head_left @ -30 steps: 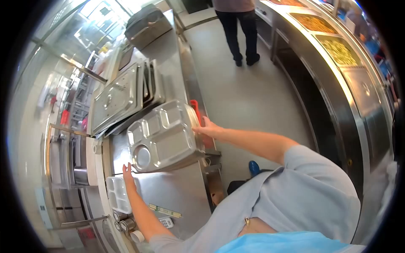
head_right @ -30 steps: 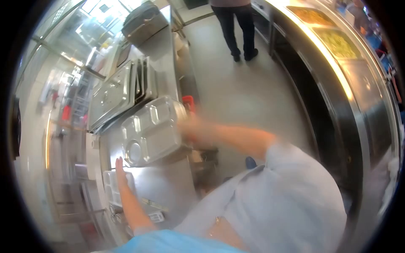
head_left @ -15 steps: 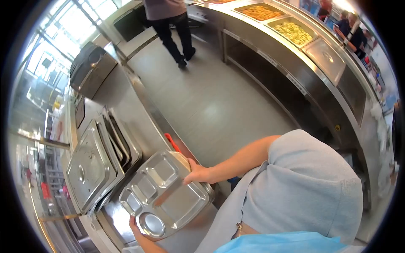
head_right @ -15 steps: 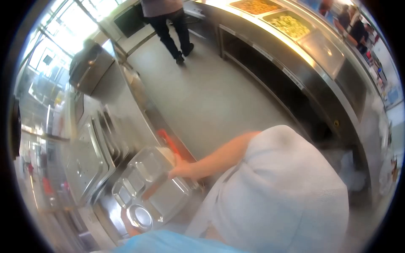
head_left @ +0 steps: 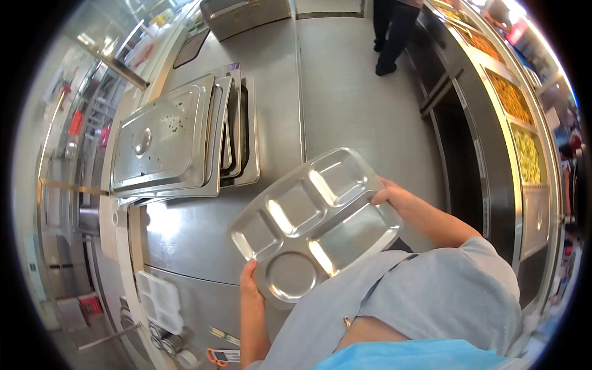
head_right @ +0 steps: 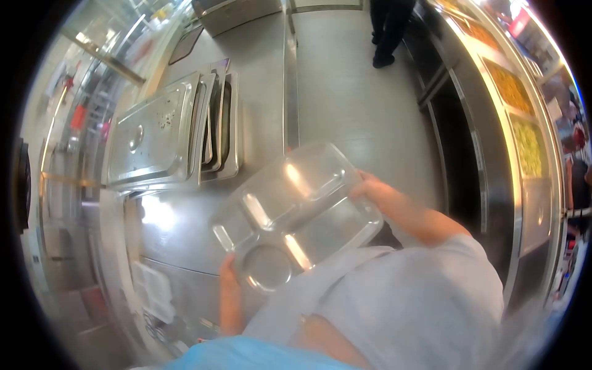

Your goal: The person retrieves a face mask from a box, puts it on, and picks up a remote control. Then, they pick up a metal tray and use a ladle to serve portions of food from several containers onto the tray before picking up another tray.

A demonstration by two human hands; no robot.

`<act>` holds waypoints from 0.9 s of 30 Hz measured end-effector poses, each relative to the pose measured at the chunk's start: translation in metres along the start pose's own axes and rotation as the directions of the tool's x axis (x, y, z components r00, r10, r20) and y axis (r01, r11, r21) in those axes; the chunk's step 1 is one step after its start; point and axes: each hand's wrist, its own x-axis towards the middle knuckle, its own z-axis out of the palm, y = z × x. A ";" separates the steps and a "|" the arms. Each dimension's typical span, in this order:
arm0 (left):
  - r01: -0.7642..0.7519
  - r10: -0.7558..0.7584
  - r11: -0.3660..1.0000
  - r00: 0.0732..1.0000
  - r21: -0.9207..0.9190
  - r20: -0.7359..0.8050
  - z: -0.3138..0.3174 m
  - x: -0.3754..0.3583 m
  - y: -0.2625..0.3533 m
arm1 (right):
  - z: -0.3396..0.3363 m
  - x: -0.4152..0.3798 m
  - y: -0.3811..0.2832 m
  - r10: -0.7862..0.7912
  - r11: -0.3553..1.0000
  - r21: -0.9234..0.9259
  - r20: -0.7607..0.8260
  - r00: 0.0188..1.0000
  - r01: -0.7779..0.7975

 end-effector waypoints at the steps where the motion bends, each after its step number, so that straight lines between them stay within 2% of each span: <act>1: 0.019 -0.018 0.999 1.000 -0.042 0.025 0.014 0.007 -0.009 | -0.018 0.004 -0.012 -0.015 1.000 -0.023 0.010 1.000 0.015; 5: 0.049 -0.042 0.985 0.998 -0.164 0.045 0.077 0.048 -0.041 | -0.074 0.001 -0.063 -0.067 0.998 -0.007 -0.029 0.997 0.067; 8: 0.039 -0.030 0.994 0.996 -0.105 0.087 0.154 0.072 -0.032 | -0.151 0.024 -0.085 -0.130 0.989 -0.073 -0.032 0.991 0.127; 9: 0.032 -0.023 0.996 0.994 -0.085 0.106 0.175 0.085 -0.030 | -0.169 0.031 -0.096 -0.138 0.981 -0.152 -0.089 0.986 0.123; 10: 0.084 -0.082 0.996 0.994 -0.035 0.067 0.197 0.094 -0.025 | -0.185 0.037 -0.106 -0.147 0.968 -0.227 -0.149 0.978 0.111; 13: 0.025 -0.031 0.996 0.997 0.088 0.064 0.271 0.118 0.000 | -0.259 0.066 -0.125 -0.127 0.887 -0.463 -0.244 0.961 0.000; 15: 0.023 -0.042 0.994 0.983 0.110 0.178 0.316 0.137 0.027 | -0.290 0.083 -0.148 -0.183 0.884 -0.465 -0.247 0.952 0.049; 16: 0.019 -0.047 0.992 0.973 0.124 0.227 0.334 0.147 0.043 | -0.297 0.087 -0.156 -0.239 0.916 -0.376 -0.238 0.941 0.138; 18: -0.109 0.056 0.982 0.947 0.154 0.317 0.369 0.169 0.075 | -0.309 0.108 -0.170 -0.326 0.945 -0.031 -0.203 0.923 0.326; 19: -0.137 0.073 0.974 0.944 0.183 0.322 0.381 0.191 0.088 | -0.315 0.119 -0.178 -0.368 0.907 0.146 -0.185 0.911 0.396; 20: -0.161 0.084 0.964 0.939 0.212 0.334 0.393 0.216 0.102 | -0.365 0.160 -0.159 -0.399 0.829 0.339 -0.197 0.895 0.445; 22: -0.100 -0.003 0.965 0.920 0.242 0.392 0.418 0.261 0.141 | -0.209 0.116 -0.267 -0.423 0.888 0.070 -0.259 0.868 0.454; 25: 0.017 -0.101 0.978 0.909 0.206 0.404 0.443 0.355 0.192 | -0.236 0.193 -0.288 -0.376 0.886 0.148 -0.327 0.867 0.440; 27: 0.167 -0.231 0.969 0.879 0.184 0.418 0.450 0.404 0.224 | -0.224 0.228 -0.319 -0.357 0.916 0.032 -0.394 0.847 0.400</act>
